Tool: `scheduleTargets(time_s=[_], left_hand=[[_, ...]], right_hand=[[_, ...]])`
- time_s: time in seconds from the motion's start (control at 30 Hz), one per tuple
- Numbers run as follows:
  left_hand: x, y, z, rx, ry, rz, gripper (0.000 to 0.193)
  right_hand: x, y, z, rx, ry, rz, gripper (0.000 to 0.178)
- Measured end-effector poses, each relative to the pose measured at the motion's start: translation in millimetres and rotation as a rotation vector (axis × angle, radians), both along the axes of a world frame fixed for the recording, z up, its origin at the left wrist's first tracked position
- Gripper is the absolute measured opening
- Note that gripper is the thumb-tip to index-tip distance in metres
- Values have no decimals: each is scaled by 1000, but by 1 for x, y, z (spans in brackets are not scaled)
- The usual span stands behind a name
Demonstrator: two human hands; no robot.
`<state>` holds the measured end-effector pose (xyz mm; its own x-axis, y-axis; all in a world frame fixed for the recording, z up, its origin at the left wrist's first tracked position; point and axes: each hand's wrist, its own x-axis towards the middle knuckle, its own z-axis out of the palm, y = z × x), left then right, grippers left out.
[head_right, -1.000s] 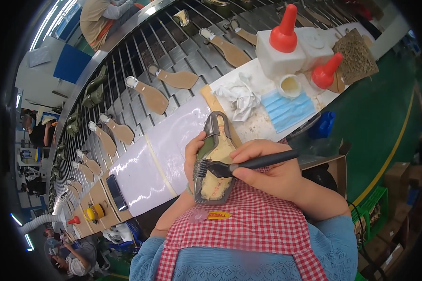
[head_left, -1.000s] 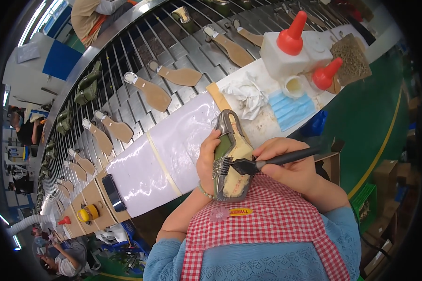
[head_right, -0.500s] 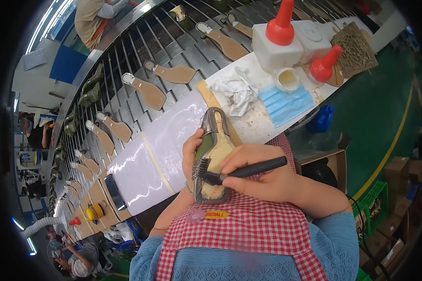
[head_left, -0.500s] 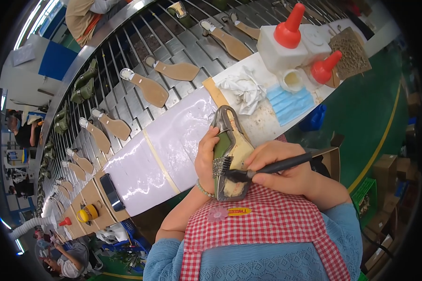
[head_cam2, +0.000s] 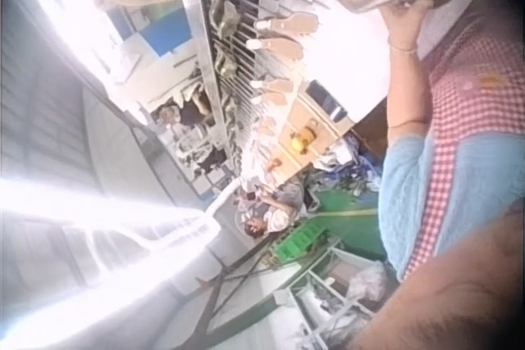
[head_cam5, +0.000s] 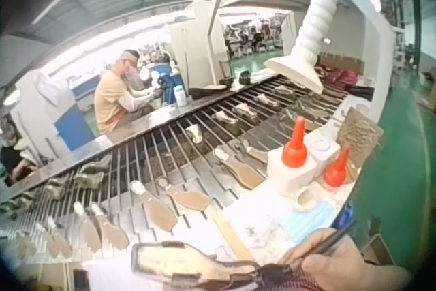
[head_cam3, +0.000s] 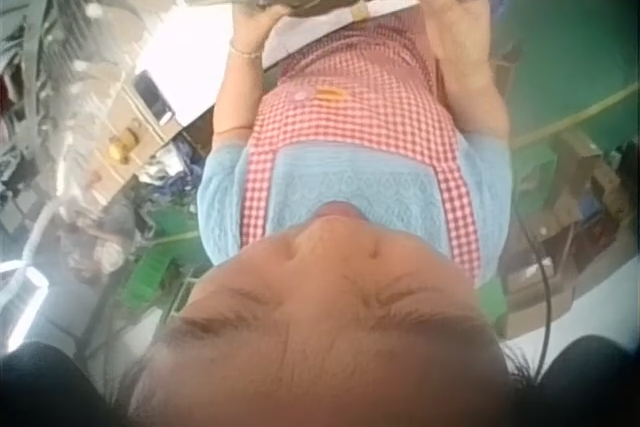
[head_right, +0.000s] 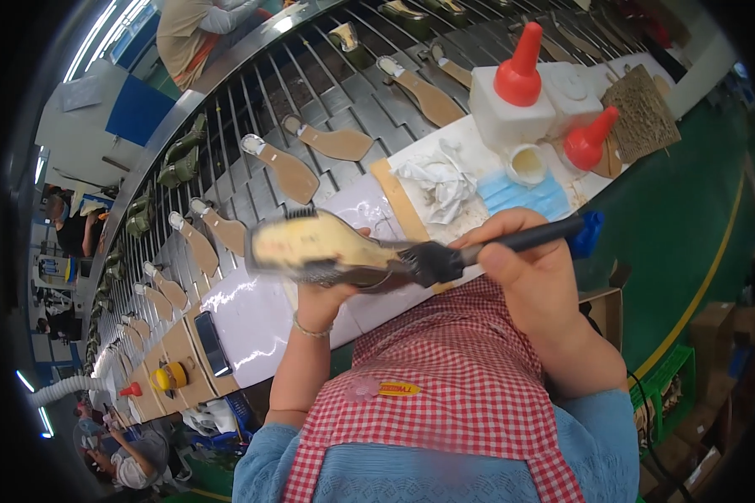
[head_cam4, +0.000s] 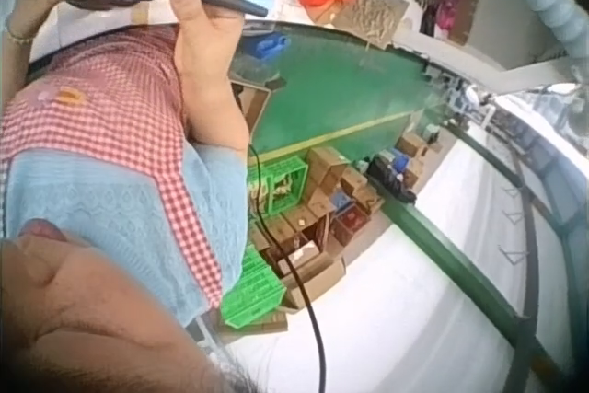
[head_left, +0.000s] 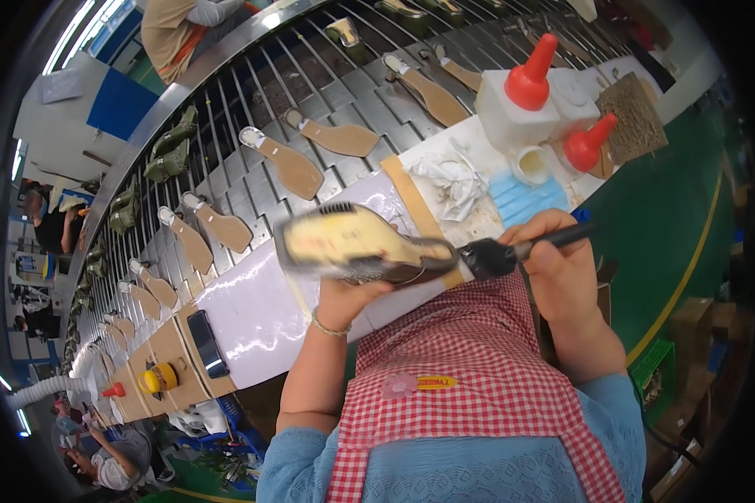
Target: Applying adhesive to the base of shoe uppers on an assembly line using a brush.
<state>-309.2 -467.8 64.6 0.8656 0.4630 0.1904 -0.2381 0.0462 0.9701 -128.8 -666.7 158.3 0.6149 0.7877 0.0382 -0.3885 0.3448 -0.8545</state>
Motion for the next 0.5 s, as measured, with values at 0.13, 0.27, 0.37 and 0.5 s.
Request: scheduleTargets(time_s=[0.13,0.27,0.37,0.5], left_hand=[[4,15,4,-474,44,-190,111],[-6,12,-5,-445,205,-434,110],[-6,5,0,-446,259,-568,109],[2,4,14,-421,290,-649,106]], right_hand=[[1,5,6,14,290,126,19],[-8,19,-3,-2,325,86,16],[-21,23,3,-92,-13,87,15],[-25,25,0,-62,-525,35,17]])
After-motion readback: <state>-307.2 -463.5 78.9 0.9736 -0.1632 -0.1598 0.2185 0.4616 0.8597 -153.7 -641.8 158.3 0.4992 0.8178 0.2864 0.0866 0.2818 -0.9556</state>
